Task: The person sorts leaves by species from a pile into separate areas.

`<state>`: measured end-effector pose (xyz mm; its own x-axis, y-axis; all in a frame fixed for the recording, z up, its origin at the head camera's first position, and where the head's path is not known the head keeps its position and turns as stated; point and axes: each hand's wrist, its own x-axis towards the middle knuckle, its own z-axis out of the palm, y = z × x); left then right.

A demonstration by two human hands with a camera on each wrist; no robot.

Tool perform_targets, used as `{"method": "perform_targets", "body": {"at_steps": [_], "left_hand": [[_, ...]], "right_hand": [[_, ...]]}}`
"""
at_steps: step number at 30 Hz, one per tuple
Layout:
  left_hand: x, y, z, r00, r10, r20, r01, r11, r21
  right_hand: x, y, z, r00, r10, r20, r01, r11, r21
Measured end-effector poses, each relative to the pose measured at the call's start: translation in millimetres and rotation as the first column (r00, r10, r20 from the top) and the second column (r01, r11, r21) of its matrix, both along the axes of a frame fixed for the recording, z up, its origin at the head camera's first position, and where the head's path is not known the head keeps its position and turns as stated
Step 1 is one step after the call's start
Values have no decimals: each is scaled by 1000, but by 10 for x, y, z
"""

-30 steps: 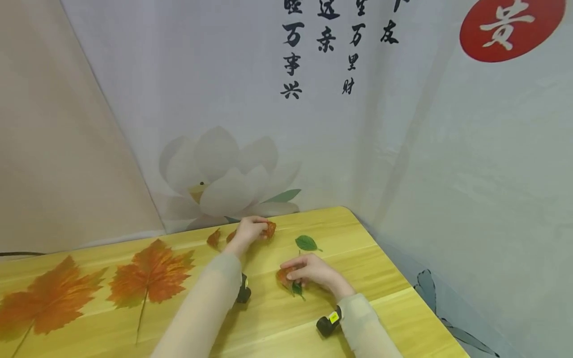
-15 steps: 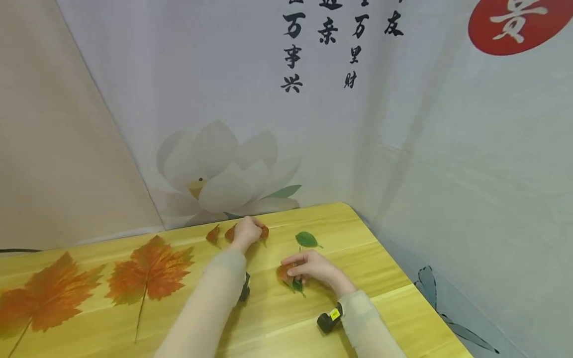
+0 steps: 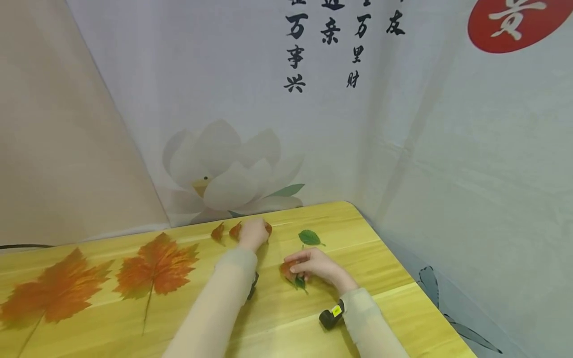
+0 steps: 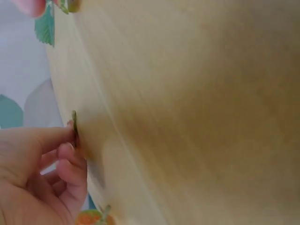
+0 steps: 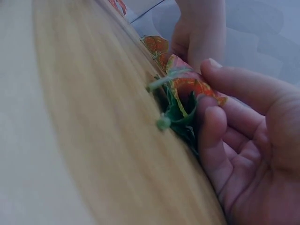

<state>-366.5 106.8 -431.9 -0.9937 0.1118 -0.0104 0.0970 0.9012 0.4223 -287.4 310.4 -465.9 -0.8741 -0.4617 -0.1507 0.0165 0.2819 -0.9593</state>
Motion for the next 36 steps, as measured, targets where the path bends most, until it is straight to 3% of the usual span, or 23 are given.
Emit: {"method": "perform_targets", "body": {"at_steps": [2,4,8,11,13,18,26,33,36], "left_hand": [[17,-35,-25,1000,-4,16,2,996,92],[28,-69,-58,999,3,51,-13,977,211],[28,-132,-125,986,20,165,-87,908,410],[28,-164,-161,974,22,225,-133,861,490],[35,-182,-174,968,19,248,-152,837,526],[62,-202,-177,966,30,256,-175,804,568],[87,-262,-161,957,23,289,-191,799,571],[111,-356,-210,943,-26,332,-209,732,649],[97,-391,-235,943,-24,333,-216,717,662]], "right_hand": [[-2,4,3,1000,0,-2,0,1000,-5],[-2,9,1,1000,2,5,-2,1000,-11],[-7,20,-13,1000,4,7,-4,1000,-22],[-11,26,-25,1000,1,5,-1,1000,-23],[-9,24,-25,1000,0,6,0,1000,-22],[6,15,-8,1000,1,4,-1,1000,-20],[18,4,29,1000,-8,-4,8,1000,-17],[62,-24,36,998,-55,20,56,998,-37],[42,-53,13,996,-79,27,81,995,-55]]}}
